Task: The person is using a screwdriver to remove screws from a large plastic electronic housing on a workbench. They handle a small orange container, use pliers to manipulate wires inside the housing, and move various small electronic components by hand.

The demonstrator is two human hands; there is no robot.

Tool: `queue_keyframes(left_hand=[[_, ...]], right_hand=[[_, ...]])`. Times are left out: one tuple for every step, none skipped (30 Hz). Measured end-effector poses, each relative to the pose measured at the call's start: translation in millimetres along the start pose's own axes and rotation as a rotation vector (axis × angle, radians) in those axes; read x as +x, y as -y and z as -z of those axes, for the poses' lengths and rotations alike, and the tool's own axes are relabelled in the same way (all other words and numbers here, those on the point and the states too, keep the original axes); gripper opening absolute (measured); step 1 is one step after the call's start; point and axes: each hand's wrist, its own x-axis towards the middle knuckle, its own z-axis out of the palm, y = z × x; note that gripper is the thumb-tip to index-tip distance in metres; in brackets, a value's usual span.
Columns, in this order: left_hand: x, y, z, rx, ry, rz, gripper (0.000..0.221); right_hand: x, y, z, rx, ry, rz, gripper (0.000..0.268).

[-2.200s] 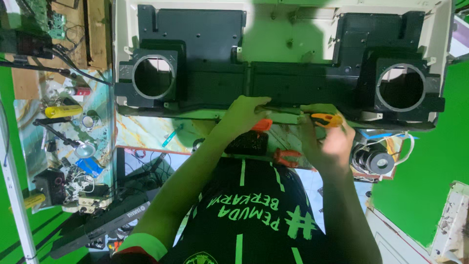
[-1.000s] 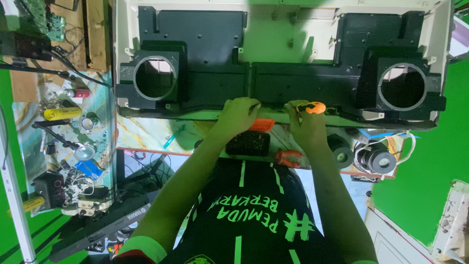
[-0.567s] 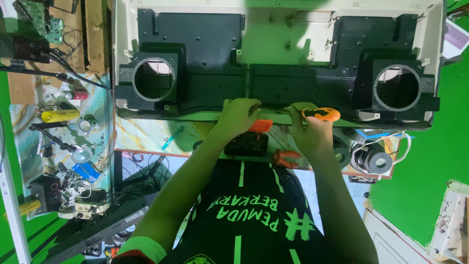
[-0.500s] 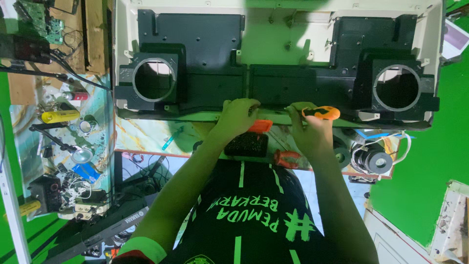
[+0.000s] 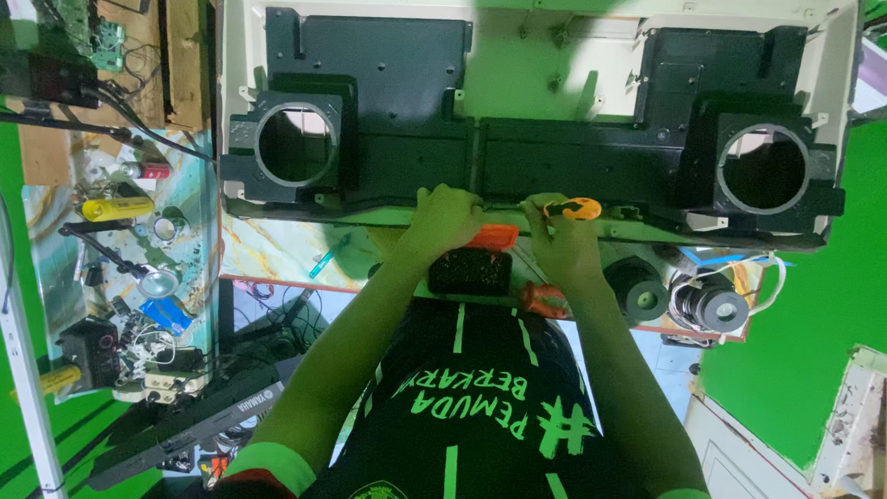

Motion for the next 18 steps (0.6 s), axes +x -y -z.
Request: queue_keyframes(left_hand=[[-0.3, -0.9, 1.2, 0.012, -0.021, -0.001, 0.038], [-0.8, -1.8, 2.3, 0.024, -0.042, -0.002, 0.038], [-2.4, -2.4, 3.1, 0.035, -0.063, -0.001, 0.038], [-3.8, -2.9, 4.0, 0.025, -0.053, 0.002, 0.037], [-4.3, -3.7, 5.0, 0.016, -0.043, 0.002, 0.037], [-5.0, -4.4, 5.9, 0.007, -0.033, 0.002, 0.037], [-6.6, -5.2, 6.4, 0.002, -0.030, 0.007, 0.037], [-8.2, -6.1, 7.0, -0.002, -0.027, 0.012, 0.037], [-8.0, -6.9, 8.7, -0.005, -0.027, 0.015, 0.037], [-7.6, -7.9, 10.1, -0.010, -0.035, 0.014, 0.036], [-8.4, -9.3, 10.6, -0.015, -0.041, 0.014, 0.036], [-9.3, -10.6, 10.8, -0.021, -0.047, 0.013, 0.035], [-9.9, -11.8, 11.2, -0.038, -0.078, -0.007, 0.034], [-10.9, -13.0, 11.3, -0.054, -0.108, -0.027, 0.033], [-12.6, -13.7, 11.6, -0.071, -0.140, -0.047, 0.032], [-14.4, -14.5, 12.0, -0.075, -0.142, -0.043, 0.031], [-15.9, -15.4, 13.1, -0.079, -0.145, -0.039, 0.030], [-17.2, -16.4, 14.2, -0.083, -0.147, -0.034, 0.029]], right_hand=[[0.8, -0.1, -0.1, -0.011, -0.005, 0.015, 0.016], [1.8, 0.0, -0.1, -0.022, -0.009, 0.029, 0.016], [2.8, 0.6, 0.0, -0.023, -0.002, 0.012, 0.016], [3.8, 1.4, 0.5, -0.023, 0.004, -0.005, 0.017], [5.0, 2.1, 1.4, -0.024, 0.010, -0.022, 0.017], [5.9, 3.1, 3.1, -0.023, 0.036, -0.052, 0.017], [5.8, 4.6, 5.7, -0.023, 0.065, -0.082, 0.018], [5.5, 6.6, 8.2, -0.023, 0.093, -0.112, 0.019], [5.9, 8.7, 10.5, -0.031, 0.051, -0.077, 0.019], [5.6, 11.1, 13.2, -0.040, 0.008, -0.042, 0.019], [4.1, 14.0, 15.9, -0.048, -0.032, -0.010, 0.019], [3.0, 16.5, 18.8, -0.030, -0.027, -0.032, 0.019], [2.3, 18.6, 22.3, -0.011, -0.022, -0.054, 0.019], [1.6, 20.7, 25.5, 0.007, -0.017, -0.075, 0.018], [0.8, 23.0, 28.0, 0.002, -0.030, -0.064, 0.017], [-0.1, 25.5, 30.4, -0.003, -0.042, -0.052, 0.017], [-0.3, 28.0, 32.6, -0.008, -0.055, -0.040, 0.016], [-1.0, 30.3, 35.1, -0.041, -0.060, 0.003, 0.015]])
